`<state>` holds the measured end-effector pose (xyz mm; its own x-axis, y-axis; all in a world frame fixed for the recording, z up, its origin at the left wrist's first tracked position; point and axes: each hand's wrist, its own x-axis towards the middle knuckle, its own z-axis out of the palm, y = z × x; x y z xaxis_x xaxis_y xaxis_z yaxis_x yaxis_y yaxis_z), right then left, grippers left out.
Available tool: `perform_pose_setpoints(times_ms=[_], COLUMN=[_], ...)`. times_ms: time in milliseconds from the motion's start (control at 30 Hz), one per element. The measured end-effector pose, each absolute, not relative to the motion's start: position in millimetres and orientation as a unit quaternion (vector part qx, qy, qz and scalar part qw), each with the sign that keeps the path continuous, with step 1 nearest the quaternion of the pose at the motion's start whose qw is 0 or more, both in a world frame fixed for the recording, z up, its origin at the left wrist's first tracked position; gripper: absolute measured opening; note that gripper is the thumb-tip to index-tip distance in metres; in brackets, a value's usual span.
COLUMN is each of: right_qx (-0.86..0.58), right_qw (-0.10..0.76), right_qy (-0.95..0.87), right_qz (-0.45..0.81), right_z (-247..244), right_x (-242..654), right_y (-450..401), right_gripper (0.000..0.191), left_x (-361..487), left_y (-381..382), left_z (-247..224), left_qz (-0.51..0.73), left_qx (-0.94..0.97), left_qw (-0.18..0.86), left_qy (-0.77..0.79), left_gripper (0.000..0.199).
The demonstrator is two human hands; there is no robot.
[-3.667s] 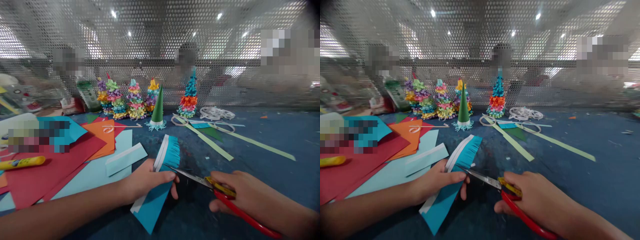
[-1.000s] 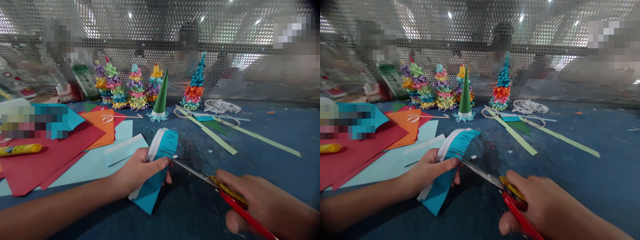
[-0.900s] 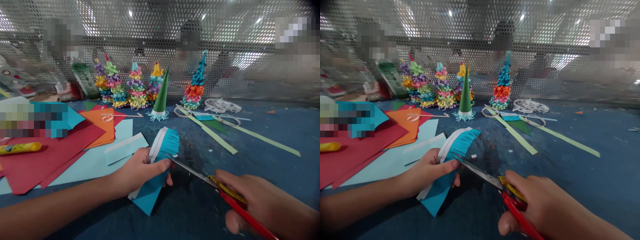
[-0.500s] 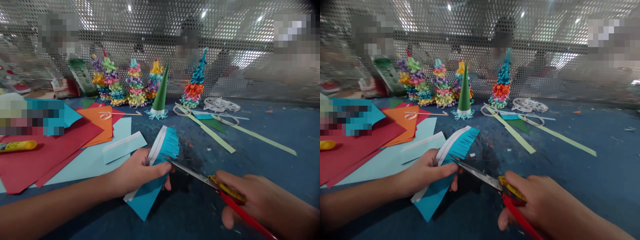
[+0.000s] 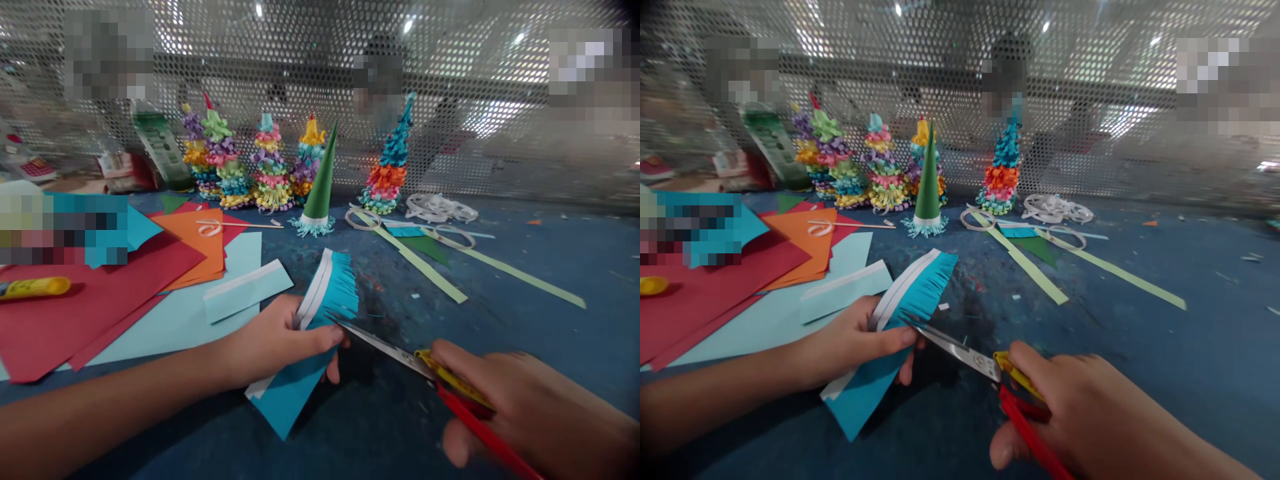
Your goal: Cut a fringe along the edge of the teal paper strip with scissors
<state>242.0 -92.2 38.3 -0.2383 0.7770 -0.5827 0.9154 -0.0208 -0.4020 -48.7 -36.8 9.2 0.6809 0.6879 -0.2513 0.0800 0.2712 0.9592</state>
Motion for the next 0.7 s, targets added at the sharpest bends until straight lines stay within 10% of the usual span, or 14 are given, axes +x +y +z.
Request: perform_pose_setpoints(times_ms=[700], right_qx=[0.621], right_qw=[0.101], right_qy=[0.684], right_qz=[-0.369], right_z=[49.1], right_x=[232.3], right_y=[-89.3], right_gripper=[0.03], left_x=[-50.0], left_y=[-33.5], left_z=[7.0], left_qz=[0.204], left_qx=[0.591], left_qw=[0.715], left_qy=[0.312], left_gripper=[0.034])
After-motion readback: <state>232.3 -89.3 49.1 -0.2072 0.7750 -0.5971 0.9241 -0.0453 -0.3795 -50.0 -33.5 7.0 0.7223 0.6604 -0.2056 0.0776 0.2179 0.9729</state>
